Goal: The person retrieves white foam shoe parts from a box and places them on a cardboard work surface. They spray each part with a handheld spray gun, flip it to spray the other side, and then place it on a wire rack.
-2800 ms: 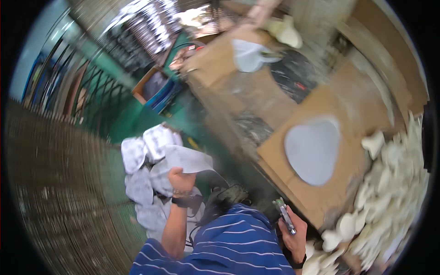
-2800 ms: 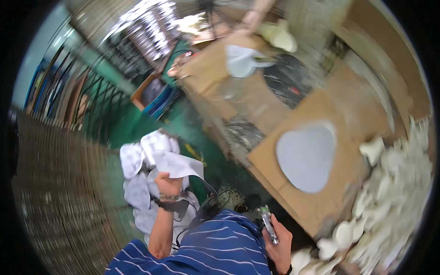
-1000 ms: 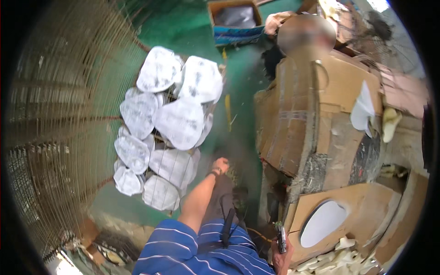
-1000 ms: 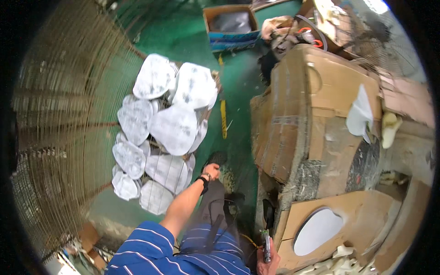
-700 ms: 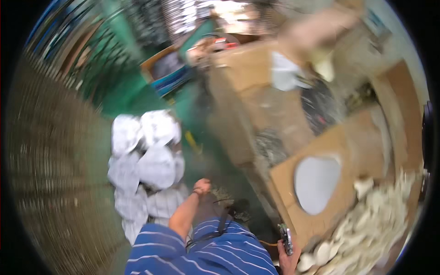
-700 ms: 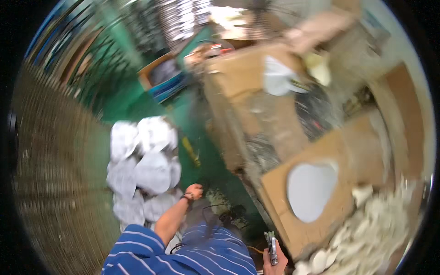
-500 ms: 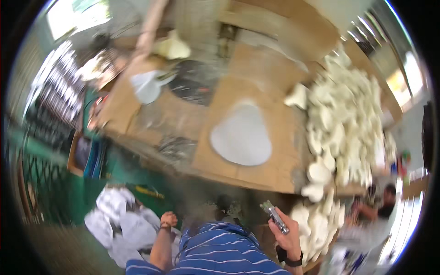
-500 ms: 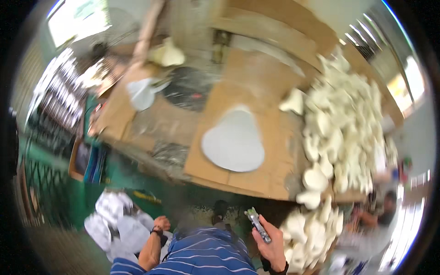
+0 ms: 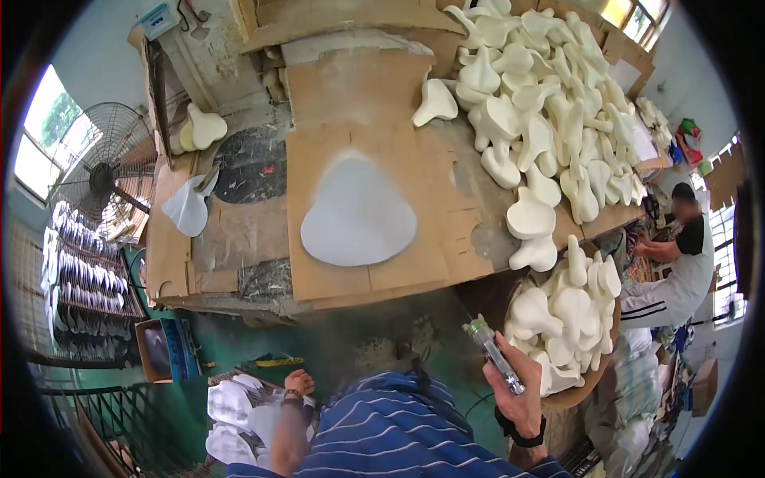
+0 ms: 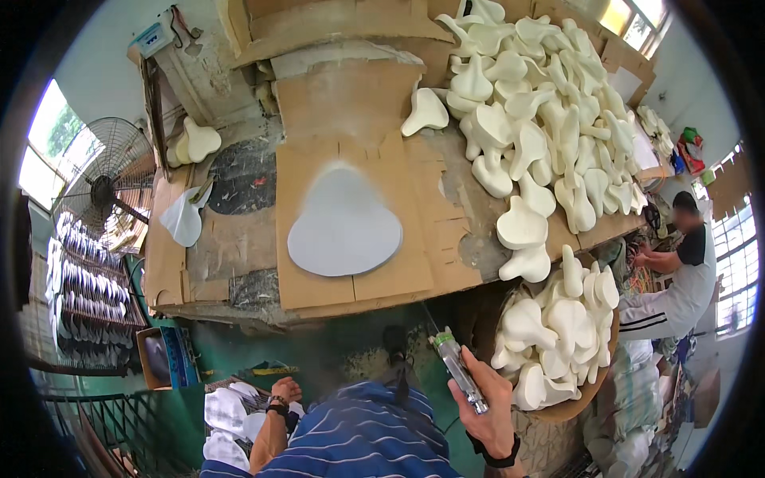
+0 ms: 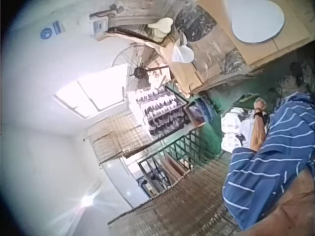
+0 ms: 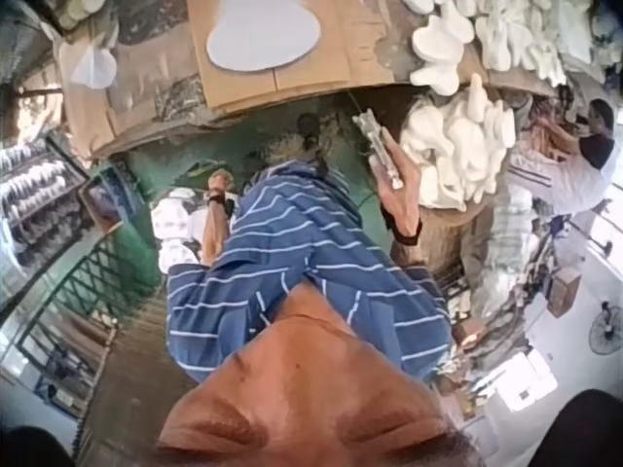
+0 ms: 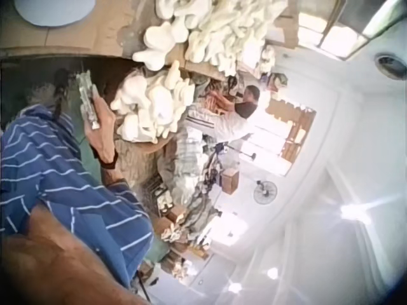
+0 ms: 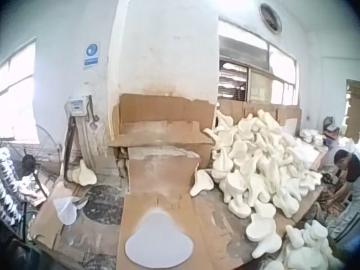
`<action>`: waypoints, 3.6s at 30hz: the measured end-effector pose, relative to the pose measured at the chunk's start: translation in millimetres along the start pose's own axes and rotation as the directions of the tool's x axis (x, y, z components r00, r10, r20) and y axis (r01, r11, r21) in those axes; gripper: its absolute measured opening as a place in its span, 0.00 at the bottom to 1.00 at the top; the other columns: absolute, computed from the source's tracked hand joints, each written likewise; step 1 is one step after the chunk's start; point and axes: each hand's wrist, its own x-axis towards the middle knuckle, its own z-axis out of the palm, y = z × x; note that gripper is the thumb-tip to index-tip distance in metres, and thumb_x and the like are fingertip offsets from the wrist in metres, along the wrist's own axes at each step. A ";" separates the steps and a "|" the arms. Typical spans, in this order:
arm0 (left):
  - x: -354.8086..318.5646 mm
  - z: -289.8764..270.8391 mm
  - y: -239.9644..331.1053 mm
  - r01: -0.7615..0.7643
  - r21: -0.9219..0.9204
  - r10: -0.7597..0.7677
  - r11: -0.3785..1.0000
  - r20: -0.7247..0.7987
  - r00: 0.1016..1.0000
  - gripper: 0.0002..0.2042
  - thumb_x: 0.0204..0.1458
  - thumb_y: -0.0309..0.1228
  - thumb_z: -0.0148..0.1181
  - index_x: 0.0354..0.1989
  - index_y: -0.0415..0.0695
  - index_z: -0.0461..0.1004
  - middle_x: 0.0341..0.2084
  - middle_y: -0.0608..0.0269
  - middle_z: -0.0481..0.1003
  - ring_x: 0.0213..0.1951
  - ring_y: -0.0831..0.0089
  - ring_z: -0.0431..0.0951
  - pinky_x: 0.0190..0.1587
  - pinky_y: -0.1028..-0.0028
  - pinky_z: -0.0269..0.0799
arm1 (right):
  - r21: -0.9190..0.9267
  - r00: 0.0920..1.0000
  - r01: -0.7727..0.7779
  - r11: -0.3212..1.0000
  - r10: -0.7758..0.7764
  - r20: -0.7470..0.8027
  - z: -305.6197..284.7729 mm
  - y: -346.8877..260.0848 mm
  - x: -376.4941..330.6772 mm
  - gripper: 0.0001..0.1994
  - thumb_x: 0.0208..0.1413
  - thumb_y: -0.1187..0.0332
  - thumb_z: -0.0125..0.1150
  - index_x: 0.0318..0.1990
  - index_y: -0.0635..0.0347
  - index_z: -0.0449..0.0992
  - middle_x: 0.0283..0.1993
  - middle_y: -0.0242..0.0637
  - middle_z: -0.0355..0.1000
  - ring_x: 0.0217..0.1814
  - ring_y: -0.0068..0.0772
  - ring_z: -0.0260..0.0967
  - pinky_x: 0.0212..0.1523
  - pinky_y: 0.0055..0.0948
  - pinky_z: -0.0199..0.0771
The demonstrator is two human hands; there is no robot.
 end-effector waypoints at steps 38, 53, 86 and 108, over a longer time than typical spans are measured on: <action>34.3 3.0 11.9 -0.238 0.657 0.241 0.715 0.088 0.967 0.13 0.50 0.30 0.62 0.43 0.39 0.81 0.27 0.58 0.81 0.31 0.67 0.82 0.33 0.68 0.79 | 0.009 0.975 -0.145 0.989 0.141 0.172 -2.3 3.5 25.8 0.26 0.47 0.78 0.68 0.58 0.68 0.74 0.44 0.51 0.80 0.38 0.36 0.78 0.42 0.28 0.75; 25.2 11.0 32.6 -0.006 0.029 0.001 1.000 0.184 0.983 0.18 0.52 0.31 0.58 0.52 0.42 0.71 0.28 0.54 0.78 0.32 0.59 0.80 0.28 0.59 0.76 | 0.132 0.999 -0.047 0.990 0.048 -0.008 26.1 -2.2 73.0 0.24 0.51 0.76 0.68 0.57 0.69 0.75 0.38 0.45 0.78 0.33 0.33 0.74 0.38 0.27 0.72; 29.8 25.2 39.0 -0.010 0.097 0.000 0.995 0.104 0.995 0.17 0.53 0.25 0.56 0.53 0.42 0.75 0.27 0.56 0.80 0.25 0.63 0.81 0.26 0.65 0.78 | 0.077 0.994 0.053 0.996 -0.060 0.091 13.9 -20.3 84.1 0.26 0.48 0.79 0.68 0.58 0.67 0.74 0.37 0.45 0.77 0.33 0.34 0.74 0.36 0.27 0.72; 30.8 24.9 30.0 -0.064 0.148 0.042 0.987 0.143 0.989 0.16 0.50 0.26 0.62 0.49 0.41 0.78 0.30 0.56 0.80 0.29 0.62 0.82 0.31 0.63 0.79 | 0.035 0.984 0.072 0.997 -0.077 0.161 14.0 -20.3 80.6 0.27 0.46 0.80 0.67 0.58 0.66 0.74 0.37 0.47 0.77 0.33 0.40 0.75 0.38 0.28 0.73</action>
